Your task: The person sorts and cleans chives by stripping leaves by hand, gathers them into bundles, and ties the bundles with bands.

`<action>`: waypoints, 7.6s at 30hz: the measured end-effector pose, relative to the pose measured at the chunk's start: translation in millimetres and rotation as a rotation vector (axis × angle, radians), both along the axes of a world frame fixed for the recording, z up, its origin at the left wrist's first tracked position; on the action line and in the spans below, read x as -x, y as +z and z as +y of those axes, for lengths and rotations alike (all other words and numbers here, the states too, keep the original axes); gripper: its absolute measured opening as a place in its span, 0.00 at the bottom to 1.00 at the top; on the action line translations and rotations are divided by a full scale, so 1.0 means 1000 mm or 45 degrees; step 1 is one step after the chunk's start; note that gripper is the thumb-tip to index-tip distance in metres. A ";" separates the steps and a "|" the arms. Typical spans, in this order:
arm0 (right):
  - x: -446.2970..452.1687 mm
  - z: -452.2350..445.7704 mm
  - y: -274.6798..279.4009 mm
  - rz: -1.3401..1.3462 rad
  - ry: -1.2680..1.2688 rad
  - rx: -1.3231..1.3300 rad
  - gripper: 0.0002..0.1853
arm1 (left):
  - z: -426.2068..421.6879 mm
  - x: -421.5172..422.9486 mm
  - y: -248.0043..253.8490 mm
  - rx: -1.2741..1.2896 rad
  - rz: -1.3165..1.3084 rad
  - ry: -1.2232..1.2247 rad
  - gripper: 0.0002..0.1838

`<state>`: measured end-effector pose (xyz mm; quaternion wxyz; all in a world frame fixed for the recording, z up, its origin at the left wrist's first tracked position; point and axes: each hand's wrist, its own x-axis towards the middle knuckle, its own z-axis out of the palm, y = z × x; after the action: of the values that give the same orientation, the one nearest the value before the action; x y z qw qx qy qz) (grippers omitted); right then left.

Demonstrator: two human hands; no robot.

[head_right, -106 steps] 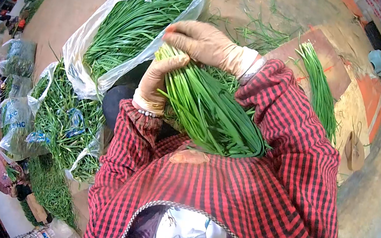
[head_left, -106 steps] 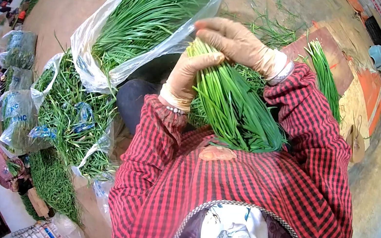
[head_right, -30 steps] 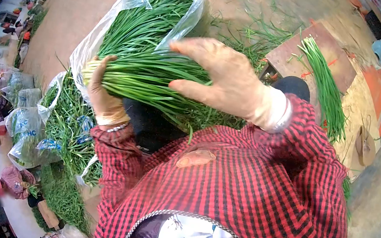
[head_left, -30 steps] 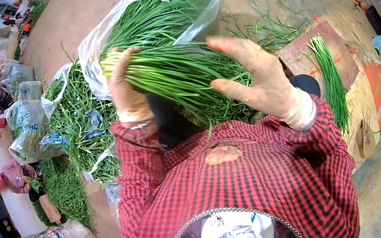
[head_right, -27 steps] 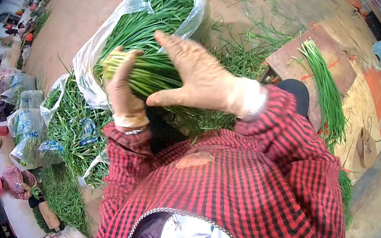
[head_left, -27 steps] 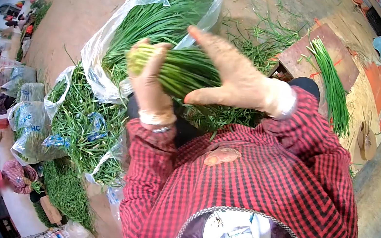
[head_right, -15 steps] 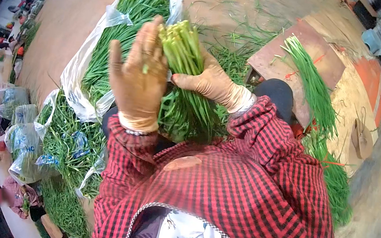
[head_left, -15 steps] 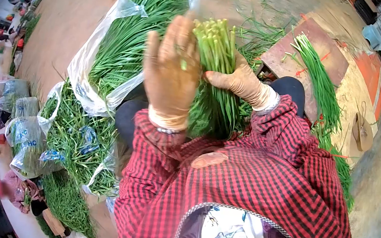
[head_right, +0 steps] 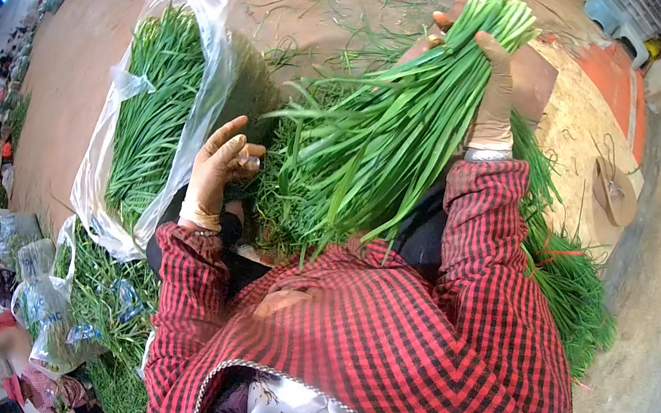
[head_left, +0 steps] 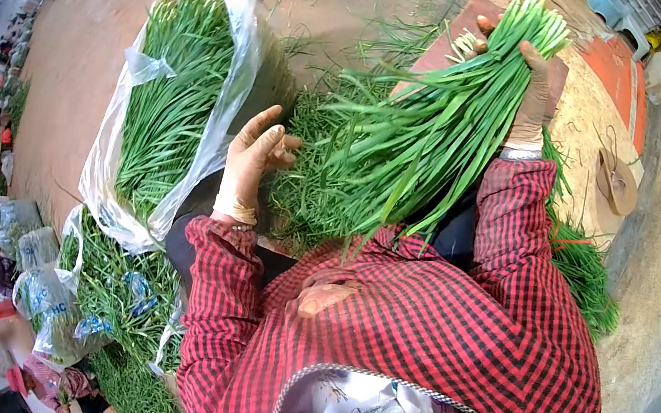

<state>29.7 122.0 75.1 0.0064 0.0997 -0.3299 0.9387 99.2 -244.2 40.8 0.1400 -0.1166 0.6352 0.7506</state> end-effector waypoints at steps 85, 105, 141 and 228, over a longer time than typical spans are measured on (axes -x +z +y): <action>0.074 0.186 0.023 -0.330 0.345 -2.333 0.41 | 0.067 0.060 -0.070 0.576 0.044 -0.599 0.17; 0.115 0.088 -0.101 -0.185 0.204 -2.342 0.45 | 0.237 0.132 -0.126 1.288 1.122 -0.713 0.05; 0.050 -0.592 -0.036 1.748 0.763 -2.703 0.58 | -0.293 -0.095 -0.061 -0.260 0.216 1.227 0.40; 0.052 -0.174 -0.141 -0.368 2.673 -3.045 0.37 | 0.138 -0.026 -0.118 -1.280 -0.528 -0.426 0.20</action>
<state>-22.4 -51.7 -65.8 0.7211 -0.1338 0.6286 0.2587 125.2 -105.8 -77.3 0.4171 -0.0785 0.1687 0.8896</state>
